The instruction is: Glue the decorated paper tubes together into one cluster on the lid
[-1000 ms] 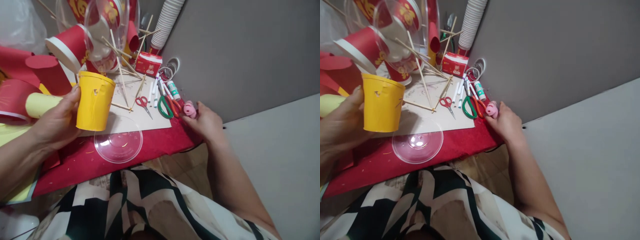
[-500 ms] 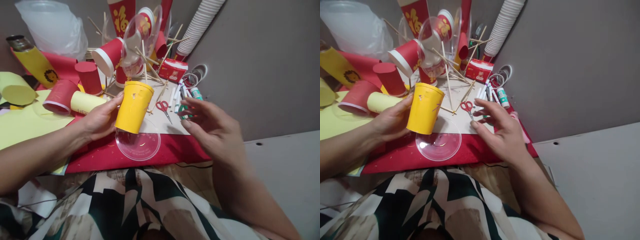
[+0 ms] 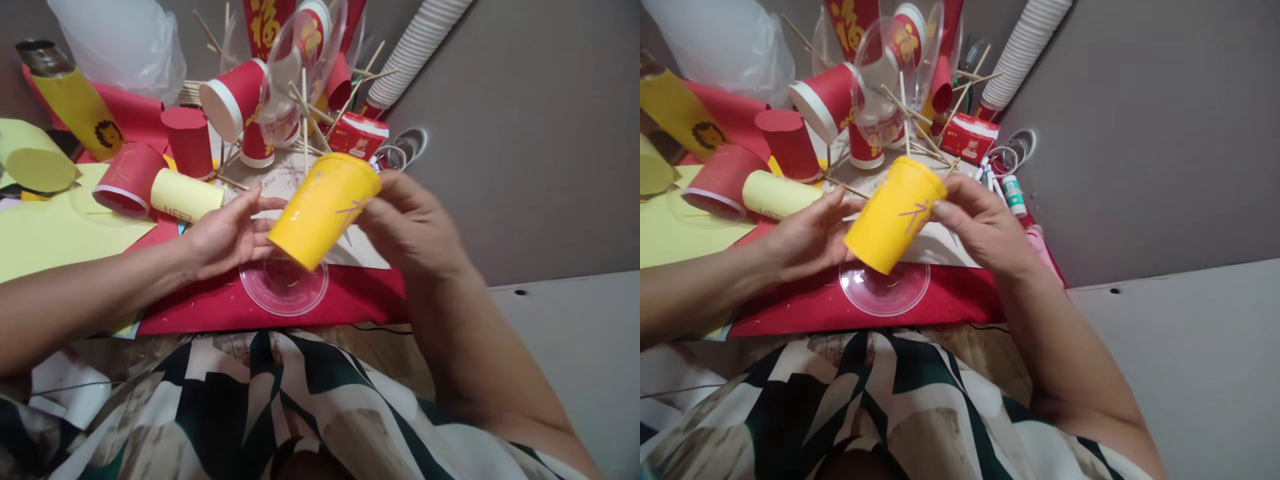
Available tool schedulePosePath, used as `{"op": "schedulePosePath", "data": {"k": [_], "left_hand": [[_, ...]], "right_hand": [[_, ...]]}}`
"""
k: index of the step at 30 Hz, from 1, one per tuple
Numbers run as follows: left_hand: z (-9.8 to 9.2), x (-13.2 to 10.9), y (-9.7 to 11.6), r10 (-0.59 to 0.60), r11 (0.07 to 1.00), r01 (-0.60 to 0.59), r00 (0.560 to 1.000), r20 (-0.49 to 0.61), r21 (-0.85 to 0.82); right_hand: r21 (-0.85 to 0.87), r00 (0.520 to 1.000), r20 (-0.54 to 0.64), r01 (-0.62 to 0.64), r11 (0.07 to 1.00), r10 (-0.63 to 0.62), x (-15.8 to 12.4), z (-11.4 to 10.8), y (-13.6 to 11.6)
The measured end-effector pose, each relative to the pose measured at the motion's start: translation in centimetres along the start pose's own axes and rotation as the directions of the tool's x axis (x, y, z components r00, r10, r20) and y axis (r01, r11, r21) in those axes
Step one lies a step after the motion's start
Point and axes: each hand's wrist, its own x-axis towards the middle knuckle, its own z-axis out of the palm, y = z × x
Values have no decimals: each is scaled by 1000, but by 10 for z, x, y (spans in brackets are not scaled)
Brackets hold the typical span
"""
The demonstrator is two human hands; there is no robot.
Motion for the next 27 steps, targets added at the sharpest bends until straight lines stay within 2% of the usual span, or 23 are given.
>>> {"op": "schedulePosePath", "data": {"k": [3, 4, 5, 6, 8, 10, 11, 13, 16, 23, 27], "left_hand": [[-13, -11, 2, 115, 966, -83, 986, -120, 244], [-17, -15, 3, 172, 914, -114, 978, -117, 389], [-21, -18, 3, 229, 820, -141, 969, -92, 555], [-25, -20, 4, 274, 679, -156, 960, -51, 717], [-28, -20, 6, 300, 312, -130, 953, 33, 941], [-26, -16, 9, 244, -28, -53, 968, 58, 998], [-24, -13, 10, 199, -154, -22, 979, 53, 988], [-19, -5, 11, 126, -310, 4, 991, 37, 951], [-14, 4, 10, 85, -366, -4, 996, 37, 931], [-7, 8, 9, 30, -357, 32, 999, -22, 934], [-3, 2, 13, 73, -313, 58, 997, -37, 948]], "right_hand": [[-105, 999, -33, 9, 994, -13, 1, -21, -19], [-169, 999, -28, 14, 986, -19, 2, -27, -25], [-244, 1000, -8, 22, 970, -25, 4, -32, -30], [-318, 999, 20, 35, 947, -31, 6, -35, -34], [-441, 996, 80, 78, 894, -47, 11, -37, -38], [-502, 990, 126, 118, 857, -62, 17, -35, -40], [-514, 988, 140, 125, 849, -60, 20, -33, -39], [-526, 986, 166, 120, 842, -37, 24, -28, -37], [-522, 979, 202, 123, 844, -18, 27, -24, -31], [-504, 987, 158, 61, 861, 23, 25, -25, -18], [-485, 991, 131, 40, 874, 27, 25, -27, -13]]}}
